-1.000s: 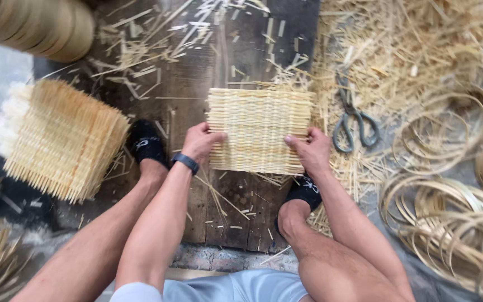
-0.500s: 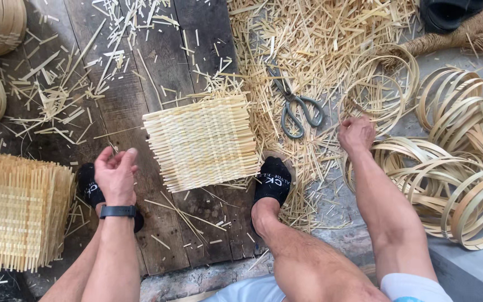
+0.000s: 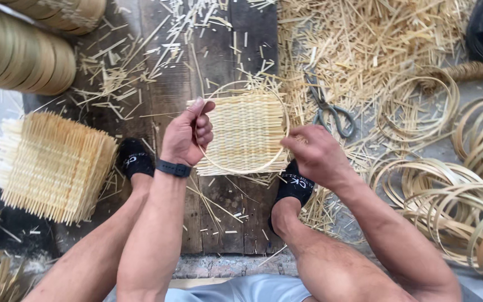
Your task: The person sits on the floor and works on a woven bamboo mat, cutting off excess strips with scissors and fitting a bent bamboo rim ring around the edge. They press the mat over a round wooden mold, tuck the rim into place, and set the finished shallow basket aside with other completed baskets.
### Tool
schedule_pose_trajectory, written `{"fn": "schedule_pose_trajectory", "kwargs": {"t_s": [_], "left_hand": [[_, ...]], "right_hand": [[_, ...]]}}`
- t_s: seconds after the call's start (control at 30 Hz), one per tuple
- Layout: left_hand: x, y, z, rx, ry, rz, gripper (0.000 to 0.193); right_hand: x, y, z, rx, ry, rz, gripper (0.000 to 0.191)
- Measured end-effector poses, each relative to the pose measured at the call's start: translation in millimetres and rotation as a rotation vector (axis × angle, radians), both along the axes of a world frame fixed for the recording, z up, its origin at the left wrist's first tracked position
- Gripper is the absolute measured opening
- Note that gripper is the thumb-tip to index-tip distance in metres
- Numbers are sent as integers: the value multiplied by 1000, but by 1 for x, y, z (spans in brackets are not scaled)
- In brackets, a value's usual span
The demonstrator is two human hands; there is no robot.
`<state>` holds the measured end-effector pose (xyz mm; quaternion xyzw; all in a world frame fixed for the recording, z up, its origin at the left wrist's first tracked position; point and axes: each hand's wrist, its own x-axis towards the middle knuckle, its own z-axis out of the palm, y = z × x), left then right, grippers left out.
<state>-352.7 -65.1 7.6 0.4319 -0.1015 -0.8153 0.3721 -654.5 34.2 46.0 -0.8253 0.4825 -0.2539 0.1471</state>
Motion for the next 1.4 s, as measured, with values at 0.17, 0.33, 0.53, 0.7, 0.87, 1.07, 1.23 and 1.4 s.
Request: {"fn": "schedule_pose_trajectory", "kwargs": {"t_s": [0.17,0.33,0.53,0.7,0.87,1.07,1.23,1.4], "left_hand": [[2,28,-11,10,-52,3,24],[-7,36,-23,116,-198,-136,19],[-8,34,-33,111,-219,-123,34],[10,24,-21,45,-213,-21,26],[20,26,-8,-108,-156,66,15],[28,35,-36,-335,-550,15,20],[33,25,-89,-494,-1123,-66,24],[35,29,-119,-551,-1234,-59,24]], "right_hand": [[6,-15,-36,898,-1145,-391,35],[13,-14,-87,1240,-1450,-349,41],[15,-11,-100,1266,-1374,-312,43],[12,-19,-50,1112,-817,-349,26],[11,-31,12,1107,-385,-497,28],[21,-46,13,1008,-361,-655,28],[52,-57,-72,823,-382,-692,24],[64,-39,-137,569,-392,-736,23]]}}
